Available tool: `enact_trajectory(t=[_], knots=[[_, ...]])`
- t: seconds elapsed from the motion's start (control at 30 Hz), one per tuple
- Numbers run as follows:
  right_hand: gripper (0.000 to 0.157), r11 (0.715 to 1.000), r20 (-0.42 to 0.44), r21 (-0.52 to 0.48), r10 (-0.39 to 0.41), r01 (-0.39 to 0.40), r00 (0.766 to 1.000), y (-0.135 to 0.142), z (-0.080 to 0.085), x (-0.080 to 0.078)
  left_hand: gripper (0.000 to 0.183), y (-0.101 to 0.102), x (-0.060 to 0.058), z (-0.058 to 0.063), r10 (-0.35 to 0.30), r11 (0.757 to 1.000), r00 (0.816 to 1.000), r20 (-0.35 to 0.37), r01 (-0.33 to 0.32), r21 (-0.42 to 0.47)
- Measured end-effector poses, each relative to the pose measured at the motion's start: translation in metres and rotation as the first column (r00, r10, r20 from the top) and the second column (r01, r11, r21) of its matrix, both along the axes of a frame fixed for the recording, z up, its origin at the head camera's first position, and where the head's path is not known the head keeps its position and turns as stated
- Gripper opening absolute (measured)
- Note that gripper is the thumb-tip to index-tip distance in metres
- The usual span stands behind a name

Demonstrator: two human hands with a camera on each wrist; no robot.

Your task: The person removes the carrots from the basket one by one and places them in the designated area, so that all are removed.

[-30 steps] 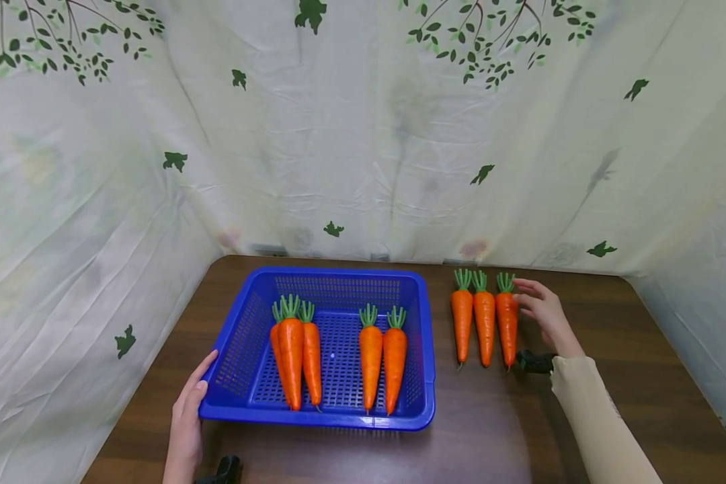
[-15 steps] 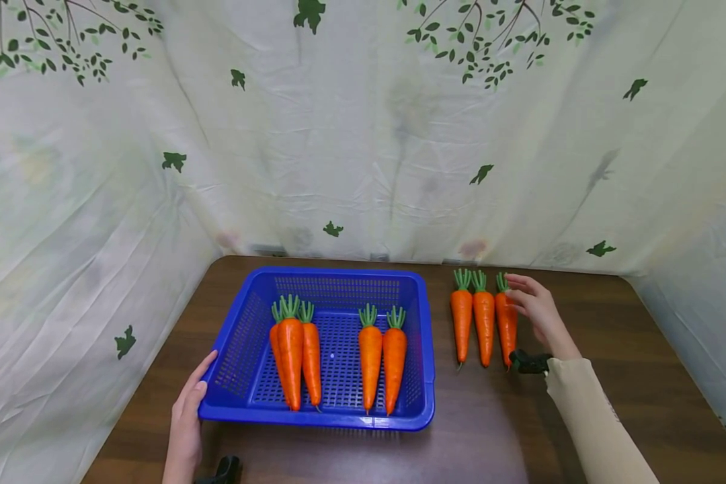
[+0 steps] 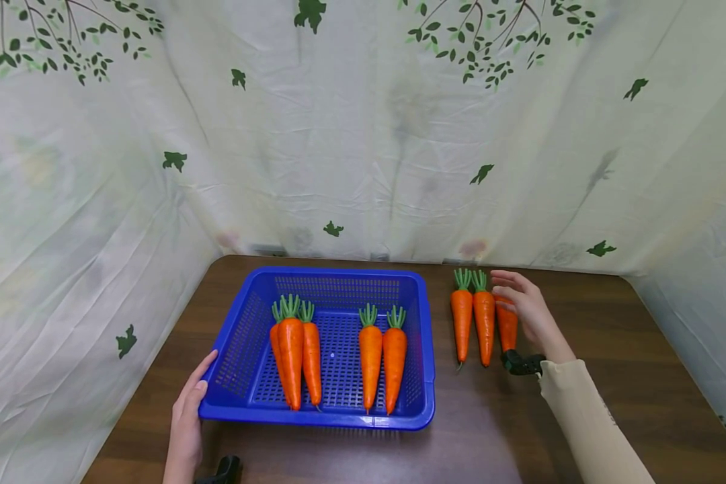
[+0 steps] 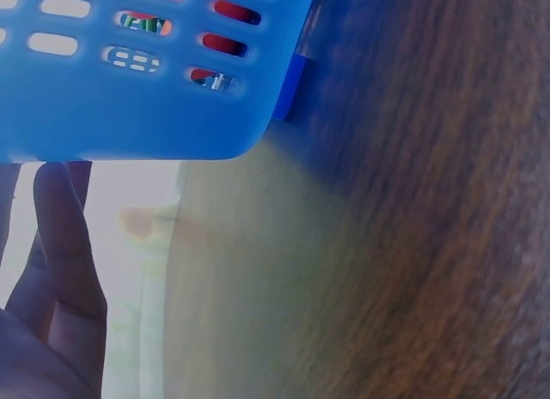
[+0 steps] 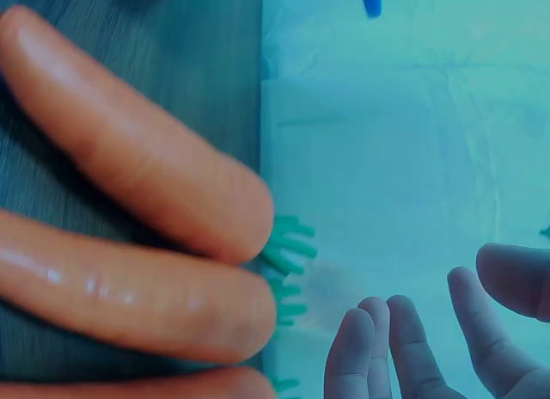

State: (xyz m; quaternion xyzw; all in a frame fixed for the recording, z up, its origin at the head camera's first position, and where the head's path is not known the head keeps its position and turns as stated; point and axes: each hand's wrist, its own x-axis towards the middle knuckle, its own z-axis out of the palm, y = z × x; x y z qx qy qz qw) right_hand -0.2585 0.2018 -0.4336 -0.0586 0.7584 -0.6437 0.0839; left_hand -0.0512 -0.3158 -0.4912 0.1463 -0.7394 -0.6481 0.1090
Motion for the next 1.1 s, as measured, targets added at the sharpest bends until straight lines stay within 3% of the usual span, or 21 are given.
enact_trajectory(t=[0.23,0.7,1.1], knots=[[0.045,0.998,0.000,-0.026,0.049,-0.049,0.999,-0.010,0.007,0.004,0.046,0.000,0.000,-0.002,-0.006,1.000,0.999,-0.033,0.006,0.002],[0.046,0.991,-0.008,-0.069,0.116,-0.116,0.993,-0.039,0.024,0.016,0.046,0.000,0.000,-0.001,0.002,1.000,1.000,-0.017,-0.002,0.007],[0.040,0.984,-0.015,-0.092,0.153,-0.154,0.988,-0.056,0.026,0.022,0.047,0.000,0.000,-0.001,0.007,1.000,1.000,0.011,-0.007,0.015]])
